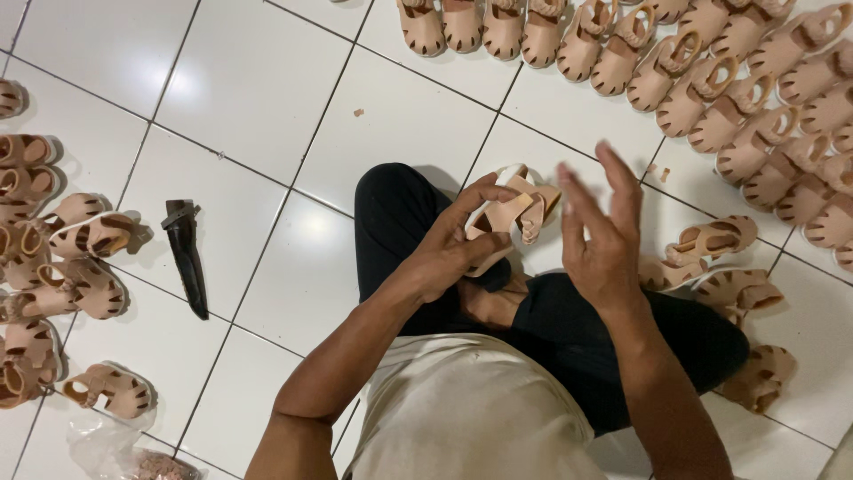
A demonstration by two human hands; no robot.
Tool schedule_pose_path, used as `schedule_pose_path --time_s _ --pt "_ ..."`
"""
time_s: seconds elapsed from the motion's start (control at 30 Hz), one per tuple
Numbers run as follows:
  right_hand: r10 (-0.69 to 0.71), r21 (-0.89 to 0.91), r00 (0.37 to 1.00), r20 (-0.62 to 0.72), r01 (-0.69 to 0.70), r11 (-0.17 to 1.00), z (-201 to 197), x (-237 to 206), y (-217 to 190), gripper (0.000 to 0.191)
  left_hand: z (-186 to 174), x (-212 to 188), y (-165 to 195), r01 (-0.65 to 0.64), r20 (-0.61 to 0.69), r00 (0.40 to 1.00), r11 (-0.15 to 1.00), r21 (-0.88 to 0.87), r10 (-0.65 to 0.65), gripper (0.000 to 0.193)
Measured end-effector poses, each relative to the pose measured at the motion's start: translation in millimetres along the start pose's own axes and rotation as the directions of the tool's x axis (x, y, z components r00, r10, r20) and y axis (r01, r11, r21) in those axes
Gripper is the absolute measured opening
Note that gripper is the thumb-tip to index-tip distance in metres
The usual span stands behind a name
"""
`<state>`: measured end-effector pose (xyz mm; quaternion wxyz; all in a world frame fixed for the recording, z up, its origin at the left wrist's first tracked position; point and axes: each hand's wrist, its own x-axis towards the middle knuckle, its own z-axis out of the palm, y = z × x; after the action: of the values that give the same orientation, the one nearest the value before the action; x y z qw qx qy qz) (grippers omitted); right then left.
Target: The person sits on a tiled floor and repeatedly assembles small beige sandals by applying a white adhesive from a small container to the sole and pressing the upper onto it. The person handles the sandals one at a time, places finished units in a row, and continues the cycle.
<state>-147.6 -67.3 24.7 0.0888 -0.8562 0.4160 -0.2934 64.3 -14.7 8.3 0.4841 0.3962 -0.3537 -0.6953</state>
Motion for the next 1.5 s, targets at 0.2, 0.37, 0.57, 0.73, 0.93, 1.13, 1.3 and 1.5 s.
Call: schedule_pose_path --time_s 0.2,0.37,0.57,0.73,0.93,1.13,1.3,1.5 --pt "0.239 0.482 0.970 0.042 -0.229 0.846 6.6 -8.0 -23.2 0.076 7.9 -2.2 3.5 -0.061 -0.074 0.996 0.997 -0.046 0.058 0.065" --pt "0.289 0.623 0.956 0.043 -0.251 0.740 14.3 0.3 -26.4 0.074 11.6 11.8 -2.9 -0.028 -0.199 0.979 0.999 0.031 0.034 0.053" --pt "0.249 0.533 0.964 0.096 -0.261 0.805 -0.8 4.3 -9.6 0.067 10.1 21.4 2.0 0.031 -0.157 0.987 0.999 -0.013 -0.033 0.050" --pt "0.406 0.568 0.914 0.022 -0.346 0.747 -2.4 14.9 33.2 0.055 -6.7 24.4 7.8 0.157 -0.072 0.985 0.988 -0.006 -0.157 0.059" --pt "0.359 0.846 0.789 0.499 -0.533 -0.006 29.8 5.7 44.1 0.066 -22.3 25.2 15.6 0.275 0.055 0.962 0.943 -0.185 -0.269 0.081" --pt "0.446 0.865 0.743 0.498 -0.395 -0.308 53.4 9.4 41.2 0.057 -28.2 15.7 32.2 -0.078 0.006 0.997 0.994 -0.072 0.079 0.085" --pt "0.514 0.824 0.744 0.426 -0.554 0.120 73.1 3.3 38.8 0.049 -27.2 26.6 14.7 -0.318 -0.004 0.947 0.942 0.111 0.321 0.089" --pt "0.155 -0.121 0.912 0.380 -0.116 0.986 99.4 -16.5 44.5 0.037 -67.2 29.4 4.8 0.078 -0.318 0.944 0.996 -0.037 -0.086 0.081"
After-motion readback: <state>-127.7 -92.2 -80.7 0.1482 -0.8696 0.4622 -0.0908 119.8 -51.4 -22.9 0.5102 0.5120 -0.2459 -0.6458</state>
